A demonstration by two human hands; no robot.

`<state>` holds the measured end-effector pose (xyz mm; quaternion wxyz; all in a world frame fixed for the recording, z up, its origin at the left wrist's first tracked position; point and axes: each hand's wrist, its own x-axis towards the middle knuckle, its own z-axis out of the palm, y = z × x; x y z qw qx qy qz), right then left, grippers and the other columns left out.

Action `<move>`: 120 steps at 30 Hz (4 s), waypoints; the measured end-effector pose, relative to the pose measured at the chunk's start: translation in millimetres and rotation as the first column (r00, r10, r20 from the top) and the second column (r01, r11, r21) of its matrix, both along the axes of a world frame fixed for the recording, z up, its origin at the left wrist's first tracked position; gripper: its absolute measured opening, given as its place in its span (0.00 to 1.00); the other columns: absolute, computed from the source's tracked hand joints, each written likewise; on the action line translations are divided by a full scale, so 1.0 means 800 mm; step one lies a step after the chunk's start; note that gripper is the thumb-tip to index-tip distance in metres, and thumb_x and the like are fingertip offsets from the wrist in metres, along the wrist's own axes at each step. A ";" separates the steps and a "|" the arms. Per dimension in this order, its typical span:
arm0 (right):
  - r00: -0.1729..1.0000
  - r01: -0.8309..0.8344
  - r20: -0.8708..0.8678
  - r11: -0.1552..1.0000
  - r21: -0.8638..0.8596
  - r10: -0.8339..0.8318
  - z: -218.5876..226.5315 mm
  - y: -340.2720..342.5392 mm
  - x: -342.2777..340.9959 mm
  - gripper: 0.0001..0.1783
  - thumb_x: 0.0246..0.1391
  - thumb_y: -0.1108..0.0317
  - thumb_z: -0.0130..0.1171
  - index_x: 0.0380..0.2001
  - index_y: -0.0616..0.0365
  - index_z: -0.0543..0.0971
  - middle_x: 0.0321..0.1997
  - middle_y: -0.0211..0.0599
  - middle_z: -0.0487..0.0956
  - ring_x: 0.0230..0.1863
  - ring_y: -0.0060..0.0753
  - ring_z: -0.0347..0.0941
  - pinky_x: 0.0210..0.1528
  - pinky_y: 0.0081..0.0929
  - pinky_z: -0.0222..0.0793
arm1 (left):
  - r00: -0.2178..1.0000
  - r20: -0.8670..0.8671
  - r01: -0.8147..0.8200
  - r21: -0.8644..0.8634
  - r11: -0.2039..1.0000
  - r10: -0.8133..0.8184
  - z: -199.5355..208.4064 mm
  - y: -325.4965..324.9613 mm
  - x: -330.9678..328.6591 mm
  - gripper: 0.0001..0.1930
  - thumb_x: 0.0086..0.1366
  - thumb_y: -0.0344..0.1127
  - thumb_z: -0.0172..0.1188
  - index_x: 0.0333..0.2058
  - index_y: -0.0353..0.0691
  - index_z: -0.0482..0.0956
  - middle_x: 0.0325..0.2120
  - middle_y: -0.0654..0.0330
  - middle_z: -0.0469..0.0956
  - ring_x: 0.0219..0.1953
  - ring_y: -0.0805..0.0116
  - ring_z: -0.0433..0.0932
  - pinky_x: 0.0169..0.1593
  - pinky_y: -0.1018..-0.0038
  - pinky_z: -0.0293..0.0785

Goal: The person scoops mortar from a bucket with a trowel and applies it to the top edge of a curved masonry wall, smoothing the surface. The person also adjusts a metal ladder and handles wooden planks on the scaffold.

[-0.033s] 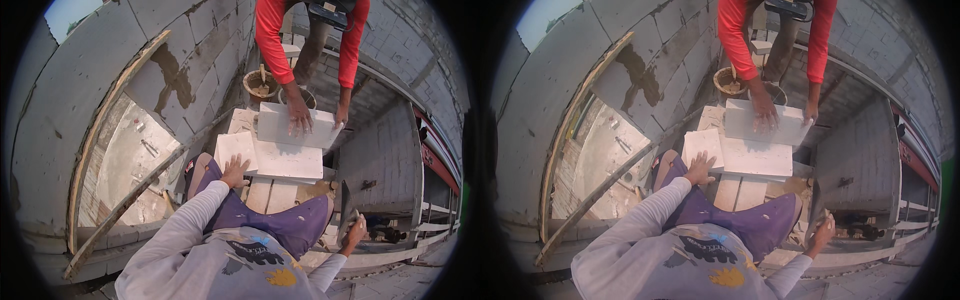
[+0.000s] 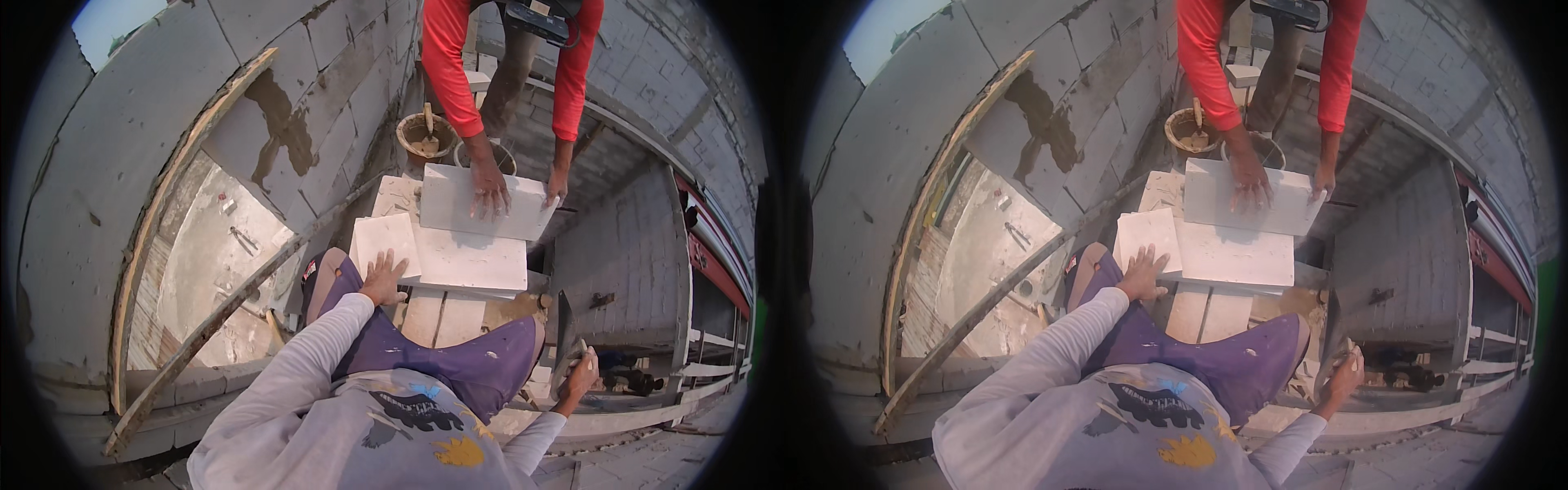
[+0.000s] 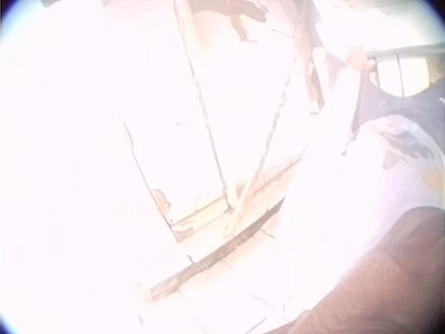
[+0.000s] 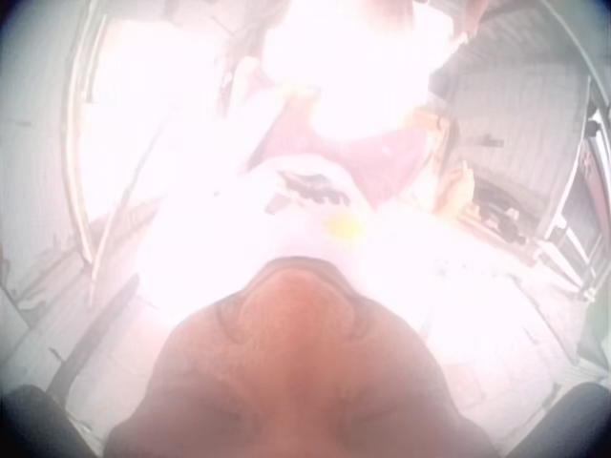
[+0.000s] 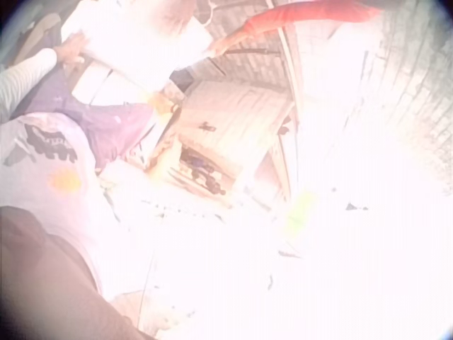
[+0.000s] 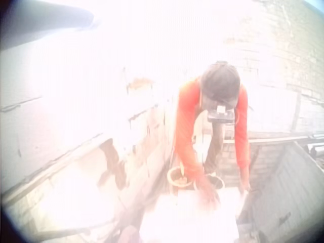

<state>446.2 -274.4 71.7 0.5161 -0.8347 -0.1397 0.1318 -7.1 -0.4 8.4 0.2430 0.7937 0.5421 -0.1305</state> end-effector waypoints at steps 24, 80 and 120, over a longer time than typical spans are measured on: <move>0.982 -0.142 0.136 0.988 0.057 0.133 0.052 0.072 -0.053 0.27 0.70 0.54 0.52 0.61 0.65 0.76 0.29 0.31 0.78 0.21 0.17 0.67 0.17 0.20 0.61 | 0.999 0.032 0.001 0.003 1.000 -0.001 -0.014 0.012 0.012 0.55 0.56 0.55 0.72 0.76 0.58 0.47 0.76 0.41 0.35 0.77 0.35 0.34 0.74 0.39 0.43; 0.721 -0.658 0.284 0.753 -0.009 0.633 0.054 0.185 -0.174 0.24 0.65 0.58 0.55 0.53 0.68 0.80 0.56 0.59 0.80 0.60 0.58 0.75 0.66 0.43 0.66 | 0.998 0.003 0.069 -0.043 0.997 -0.069 -0.020 0.031 0.004 0.53 0.59 0.59 0.68 0.76 0.57 0.46 0.76 0.40 0.37 0.76 0.32 0.38 0.72 0.38 0.51; 0.815 -0.545 0.149 0.828 -0.133 0.561 0.016 0.161 -0.156 0.24 0.69 0.60 0.50 0.56 0.70 0.77 0.55 0.57 0.80 0.57 0.50 0.76 0.64 0.42 0.65 | 0.999 0.027 0.033 -0.011 0.999 -0.032 -0.007 0.017 0.004 0.52 0.58 0.37 0.69 0.76 0.57 0.46 0.76 0.40 0.37 0.77 0.35 0.37 0.74 0.43 0.48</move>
